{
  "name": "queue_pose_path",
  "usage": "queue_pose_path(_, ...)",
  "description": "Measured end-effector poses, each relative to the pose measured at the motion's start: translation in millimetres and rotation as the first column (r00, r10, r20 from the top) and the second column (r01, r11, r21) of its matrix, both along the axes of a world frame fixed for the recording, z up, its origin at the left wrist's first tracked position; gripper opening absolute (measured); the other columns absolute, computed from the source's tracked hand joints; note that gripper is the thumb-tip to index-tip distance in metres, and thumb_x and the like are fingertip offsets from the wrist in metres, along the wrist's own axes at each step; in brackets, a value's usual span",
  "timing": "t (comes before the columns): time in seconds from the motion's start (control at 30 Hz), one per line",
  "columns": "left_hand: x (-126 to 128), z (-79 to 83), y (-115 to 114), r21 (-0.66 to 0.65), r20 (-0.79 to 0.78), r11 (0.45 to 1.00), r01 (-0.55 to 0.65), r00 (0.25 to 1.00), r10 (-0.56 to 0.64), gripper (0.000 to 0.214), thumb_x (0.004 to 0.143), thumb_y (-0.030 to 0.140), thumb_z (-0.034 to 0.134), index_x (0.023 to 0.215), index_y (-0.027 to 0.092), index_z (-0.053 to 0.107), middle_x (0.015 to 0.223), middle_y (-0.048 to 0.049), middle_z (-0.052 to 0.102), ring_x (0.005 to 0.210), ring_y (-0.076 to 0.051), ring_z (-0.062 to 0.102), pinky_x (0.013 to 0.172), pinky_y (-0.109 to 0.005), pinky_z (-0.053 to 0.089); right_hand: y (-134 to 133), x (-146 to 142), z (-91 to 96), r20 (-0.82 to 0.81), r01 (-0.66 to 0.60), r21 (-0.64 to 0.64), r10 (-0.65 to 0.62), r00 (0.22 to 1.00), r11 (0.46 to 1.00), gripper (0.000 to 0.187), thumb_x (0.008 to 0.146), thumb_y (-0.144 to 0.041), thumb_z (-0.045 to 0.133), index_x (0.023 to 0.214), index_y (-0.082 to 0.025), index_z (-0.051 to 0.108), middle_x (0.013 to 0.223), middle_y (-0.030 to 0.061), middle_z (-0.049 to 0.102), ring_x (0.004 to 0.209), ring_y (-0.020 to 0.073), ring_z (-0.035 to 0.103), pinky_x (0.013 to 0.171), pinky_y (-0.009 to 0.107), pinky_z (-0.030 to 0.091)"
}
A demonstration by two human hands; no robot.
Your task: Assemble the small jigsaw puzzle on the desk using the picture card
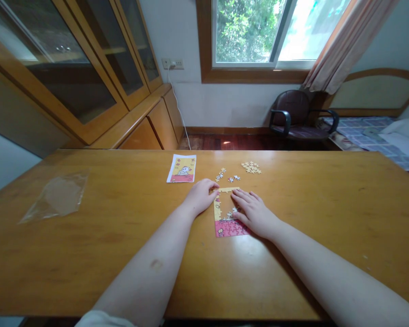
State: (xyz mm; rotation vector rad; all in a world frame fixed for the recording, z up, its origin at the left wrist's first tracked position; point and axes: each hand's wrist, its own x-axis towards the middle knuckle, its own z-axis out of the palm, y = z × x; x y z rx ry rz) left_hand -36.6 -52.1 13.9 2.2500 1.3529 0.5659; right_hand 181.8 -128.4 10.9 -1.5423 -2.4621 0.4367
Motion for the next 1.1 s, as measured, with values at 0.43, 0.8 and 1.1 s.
queue_pose_path(0.43,-0.3,-1.7,-0.4,-0.011,0.047,0.999,0.043,0.998,-0.042,0.02,0.083,0.027,0.052,0.094,0.02,0.067,0.097,-0.0053,0.065,0.091,-0.019,0.06,0.083,-0.032,0.049,8.3,7.0,2.4,-0.03,0.038,-0.009,-0.039,0.999,0.999,0.052,0.093,-0.046,0.042,0.137,-0.021,0.047,0.148,0.0111,0.039,0.138,0.0251,0.033,0.113,0.051,0.023)
queue_pose_path(0.8,-2.9,-2.9,1.3,0.106,-0.114,0.985,-0.139,0.982,0.151,0.034,0.084,0.032,0.053,0.116,0.023,0.062,0.126,-0.0094,0.056,0.122,-0.027,0.046,0.106,-0.046,0.035,8.5,3.4,3.8,-0.054,0.078,-0.004,-0.078,0.996,0.997,0.045,0.092,-0.04,0.044,0.132,-0.02,0.052,0.144,0.0111,0.045,0.135,0.0244,0.037,0.113,0.05,0.024)
queue_pose_path(1.1,-3.2,-9.9,1.3,0.135,-0.197,0.971,-0.197,0.955,0.221,0.032,0.088,0.042,0.049,0.113,0.029,0.064,0.138,-0.0074,0.051,0.135,-0.034,0.031,0.109,-0.057,0.021,9.5,3.2,-0.1,-0.061,0.071,0.022,-0.069,0.996,0.997,0.045,0.093,-0.041,0.043,0.131,-0.019,0.052,0.143,0.0118,0.045,0.134,0.0246,0.038,0.112,0.051,0.025)
